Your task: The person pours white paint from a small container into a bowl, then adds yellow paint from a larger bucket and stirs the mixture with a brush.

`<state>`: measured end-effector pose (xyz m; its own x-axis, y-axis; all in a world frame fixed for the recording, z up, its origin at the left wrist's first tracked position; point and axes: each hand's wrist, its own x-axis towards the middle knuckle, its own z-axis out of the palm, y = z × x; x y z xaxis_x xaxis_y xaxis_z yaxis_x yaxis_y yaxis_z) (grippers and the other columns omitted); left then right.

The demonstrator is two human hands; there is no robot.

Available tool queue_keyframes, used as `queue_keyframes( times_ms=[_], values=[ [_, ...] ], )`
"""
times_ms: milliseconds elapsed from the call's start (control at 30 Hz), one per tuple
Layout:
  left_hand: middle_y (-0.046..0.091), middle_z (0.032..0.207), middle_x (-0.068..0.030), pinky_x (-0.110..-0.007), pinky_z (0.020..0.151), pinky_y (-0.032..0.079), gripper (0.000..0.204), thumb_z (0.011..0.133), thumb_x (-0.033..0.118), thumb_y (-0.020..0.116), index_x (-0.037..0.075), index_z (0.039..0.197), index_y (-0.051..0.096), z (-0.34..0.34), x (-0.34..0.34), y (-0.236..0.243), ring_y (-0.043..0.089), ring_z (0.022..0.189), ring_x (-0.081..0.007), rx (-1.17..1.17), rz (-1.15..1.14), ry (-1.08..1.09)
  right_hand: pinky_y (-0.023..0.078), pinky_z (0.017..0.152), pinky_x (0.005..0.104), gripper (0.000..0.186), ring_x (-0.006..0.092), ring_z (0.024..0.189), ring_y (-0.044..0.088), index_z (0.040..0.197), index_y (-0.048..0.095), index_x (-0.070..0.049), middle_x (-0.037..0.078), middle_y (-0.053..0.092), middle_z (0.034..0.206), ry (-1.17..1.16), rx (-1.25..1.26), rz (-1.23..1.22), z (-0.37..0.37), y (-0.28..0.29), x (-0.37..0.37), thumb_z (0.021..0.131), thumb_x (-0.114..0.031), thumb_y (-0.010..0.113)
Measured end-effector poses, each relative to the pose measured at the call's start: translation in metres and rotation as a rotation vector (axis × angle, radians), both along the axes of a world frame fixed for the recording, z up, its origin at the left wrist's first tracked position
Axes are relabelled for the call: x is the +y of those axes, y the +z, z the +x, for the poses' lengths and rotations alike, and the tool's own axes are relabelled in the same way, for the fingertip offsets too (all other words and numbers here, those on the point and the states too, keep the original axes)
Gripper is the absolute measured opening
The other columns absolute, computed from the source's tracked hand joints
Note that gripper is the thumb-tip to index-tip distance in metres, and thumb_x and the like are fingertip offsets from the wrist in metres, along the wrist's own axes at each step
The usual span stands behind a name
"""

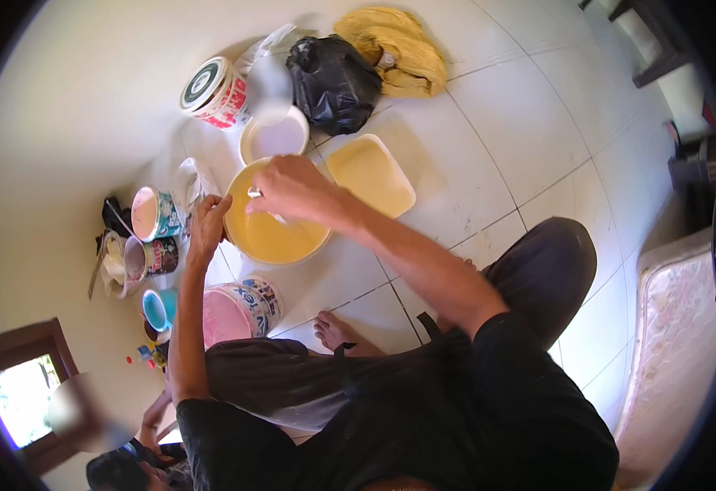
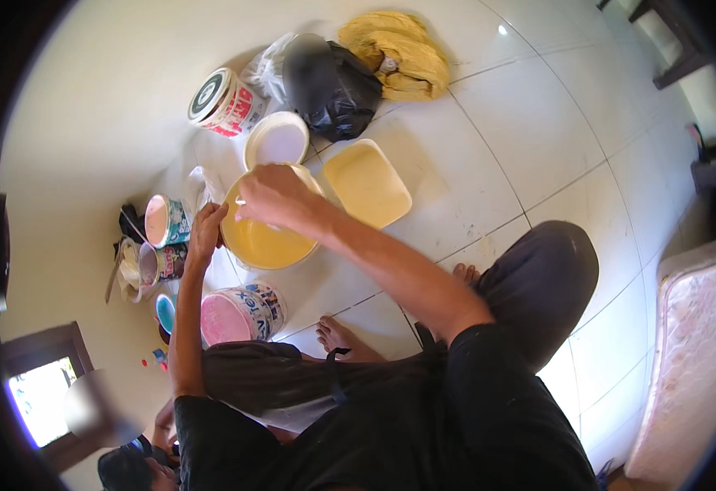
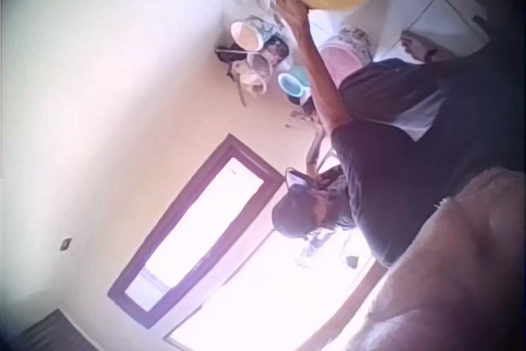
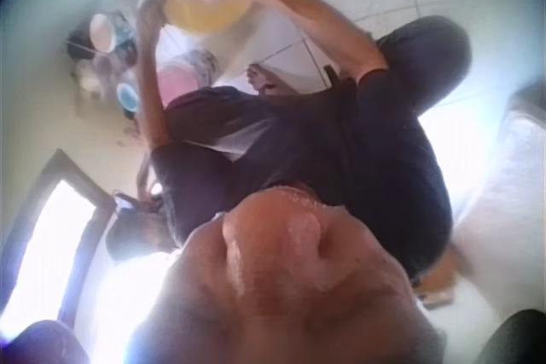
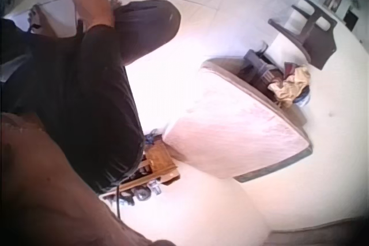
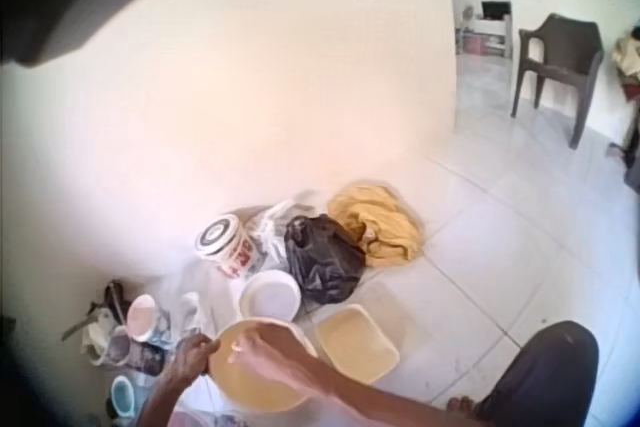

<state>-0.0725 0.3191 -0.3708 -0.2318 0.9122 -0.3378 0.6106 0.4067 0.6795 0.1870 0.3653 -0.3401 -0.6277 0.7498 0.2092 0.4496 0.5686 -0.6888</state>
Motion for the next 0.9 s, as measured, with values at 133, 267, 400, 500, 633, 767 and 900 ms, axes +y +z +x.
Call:
queue_keyframes(
  times_ms=[133,267,400,500,633,767,900],
  values=[
    [0.067,0.085,-0.0233,-0.049,0.080,0.046,0.052,0.098,0.047,0.055,-0.003,0.092,0.068,-0.004,0.003,-0.003,0.065,0.084,-0.0398,0.307,0.126,-0.048,0.056,0.075,0.0463,0.036,0.0404,0.080,0.072,0.085,0.075,0.002,0.024,0.071,0.079,0.260,-0.150,0.063,0.007,0.023,0.041,0.079,-0.033,0.082],
    [0.069,0.088,-0.0242,-0.049,0.080,0.048,0.047,0.098,0.044,0.055,0.000,0.097,0.071,-0.012,0.000,-0.001,0.066,0.085,-0.0425,0.408,0.121,-0.054,0.054,0.072,0.0476,0.032,0.0416,0.079,0.071,0.086,0.074,0.004,0.025,0.070,0.078,0.407,-0.197,0.107,0.016,0.030,0.056,0.083,-0.028,0.078],
    [0.071,0.096,-0.0266,-0.050,0.084,0.050,0.046,0.098,0.043,0.055,0.001,0.104,0.073,-0.018,-0.009,-0.007,0.067,0.093,-0.0444,0.432,0.114,0.000,0.054,0.069,0.0478,0.032,0.0423,0.073,0.069,0.085,0.072,0.005,0.024,0.069,0.073,0.316,-0.151,0.075,0.025,0.033,0.050,0.087,-0.028,0.074],
    [0.071,0.104,-0.0284,-0.051,0.091,0.050,0.046,0.098,0.042,0.053,0.003,0.108,0.074,-0.031,-0.014,-0.017,0.067,0.101,-0.0465,0.488,0.069,0.012,0.055,0.061,0.0393,0.031,0.0278,0.063,0.071,0.087,0.072,0.004,0.017,0.069,0.066,0.162,-0.030,-0.075,0.031,0.021,0.047,0.092,-0.027,0.072],
    [0.069,0.110,-0.0303,-0.052,0.098,0.049,0.052,0.099,0.045,0.045,0.004,0.113,0.073,-0.041,-0.017,-0.025,0.066,0.106,-0.0471,0.464,-0.106,0.065,0.056,0.060,0.0324,0.032,0.0207,0.060,0.071,0.088,0.071,0.004,0.014,0.071,0.068,0.041,0.076,-0.352,0.044,0.007,0.052,0.094,-0.027,0.070],
    [0.071,0.107,-0.0286,-0.051,0.098,0.048,0.061,0.101,0.049,0.035,0.003,0.114,0.072,-0.050,-0.021,-0.023,0.068,0.105,-0.0444,0.366,-0.215,0.113,0.054,0.058,0.0280,0.033,0.0144,0.068,0.072,0.096,0.070,0.003,0.010,0.074,0.077,0.008,0.087,-0.572,0.051,0.007,0.052,0.099,-0.030,0.066],
    [0.072,0.103,-0.0279,-0.051,0.100,0.046,0.071,0.102,0.056,0.028,0.002,0.113,0.073,-0.046,-0.014,-0.024,0.069,0.104,-0.0431,0.384,-0.257,0.118,0.051,0.056,0.0258,0.033,0.0128,0.070,0.072,0.097,0.069,0.000,0.007,0.072,0.078,-0.014,0.075,-0.650,0.063,0.006,0.058,0.102,-0.032,0.063]
  ],
)
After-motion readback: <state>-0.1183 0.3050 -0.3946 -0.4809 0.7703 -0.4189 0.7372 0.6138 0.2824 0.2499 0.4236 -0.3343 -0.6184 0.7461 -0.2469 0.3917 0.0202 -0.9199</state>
